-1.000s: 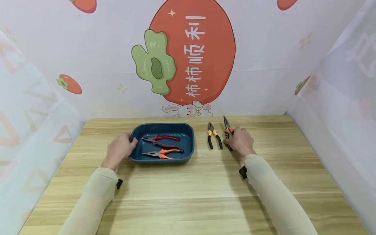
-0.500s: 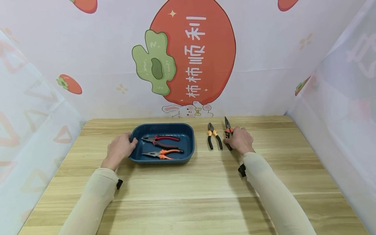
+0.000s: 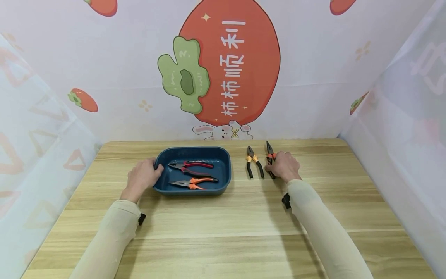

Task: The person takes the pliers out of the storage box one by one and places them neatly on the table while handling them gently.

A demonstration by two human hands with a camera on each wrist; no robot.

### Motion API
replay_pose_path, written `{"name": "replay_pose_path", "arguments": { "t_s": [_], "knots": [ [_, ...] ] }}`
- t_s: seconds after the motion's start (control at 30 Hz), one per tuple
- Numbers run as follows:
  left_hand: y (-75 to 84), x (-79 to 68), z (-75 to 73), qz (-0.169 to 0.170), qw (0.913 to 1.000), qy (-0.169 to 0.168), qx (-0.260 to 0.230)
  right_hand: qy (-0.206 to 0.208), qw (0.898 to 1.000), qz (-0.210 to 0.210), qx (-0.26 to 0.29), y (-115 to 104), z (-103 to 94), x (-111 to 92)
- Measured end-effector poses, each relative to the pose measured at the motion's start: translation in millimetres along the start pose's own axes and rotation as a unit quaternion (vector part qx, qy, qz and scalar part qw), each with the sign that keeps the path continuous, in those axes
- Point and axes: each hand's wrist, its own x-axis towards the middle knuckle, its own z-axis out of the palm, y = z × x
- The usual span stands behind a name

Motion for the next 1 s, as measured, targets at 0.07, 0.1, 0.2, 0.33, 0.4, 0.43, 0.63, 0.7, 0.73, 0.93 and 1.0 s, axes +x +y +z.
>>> {"name": "replay_pose_path", "arguments": {
  "t_s": [0.07, 0.1, 0.2, 0.33, 0.4, 0.43, 0.63, 0.7, 0.73, 0.93, 1.0],
  "knots": [
    [0.1, -0.1, -0.2, 0.000, 1.0000, -0.001, 0.001, -0.003, 1.000, 0.001, -0.004, -0.4, 0.0, 0.6],
    [0.1, -0.2, -0.3, 0.000, 1.0000, -0.001, 0.001, -0.004, 1.000, 0.001, -0.006, -0.9, -0.1, 0.6],
    [-0.1, -0.2, -0.2, 0.000, 1.0000, 0.000, 0.000, -0.007, 1.000, 0.000, -0.010, -2.2, -0.2, 1.1],
    [-0.6, -0.2, 0.1, 0.001, 1.0000, 0.001, 0.001, -0.008, 1.000, -0.002, -0.010, -3.6, -0.7, 1.5],
    [-0.7, -0.2, 0.1, 0.001, 1.0000, 0.001, 0.002, -0.010, 1.000, -0.004, -0.009, -4.1, -1.0, 1.4],
    [-0.8, -0.2, 0.1, 0.001, 1.0000, 0.001, 0.002, -0.010, 1.000, -0.003, -0.008, -4.1, -1.2, 1.5],
    [-0.7, 0.0, 0.0, 0.001, 1.0000, 0.002, 0.004, -0.013, 1.000, -0.004, -0.011, -3.7, -2.2, 1.7],
    [-0.6, 0.1, 0.0, 0.002, 1.0000, 0.002, 0.005, -0.012, 1.000, -0.004, -0.014, -4.0, -2.3, 1.5],
    [-0.6, 0.2, 0.1, 0.002, 1.0000, 0.002, 0.005, -0.012, 1.000, -0.005, -0.015, -3.7, -2.3, 2.0],
    [-0.9, 0.5, 0.7, 0.005, 1.0000, 0.003, 0.005, -0.009, 1.000, -0.004, -0.022, -2.3, 0.3, 2.6],
    [-1.1, 0.5, 1.0, 0.006, 1.0000, 0.004, 0.005, -0.006, 1.000, -0.005, -0.022, -1.6, 1.4, 2.5]
  ]
}}
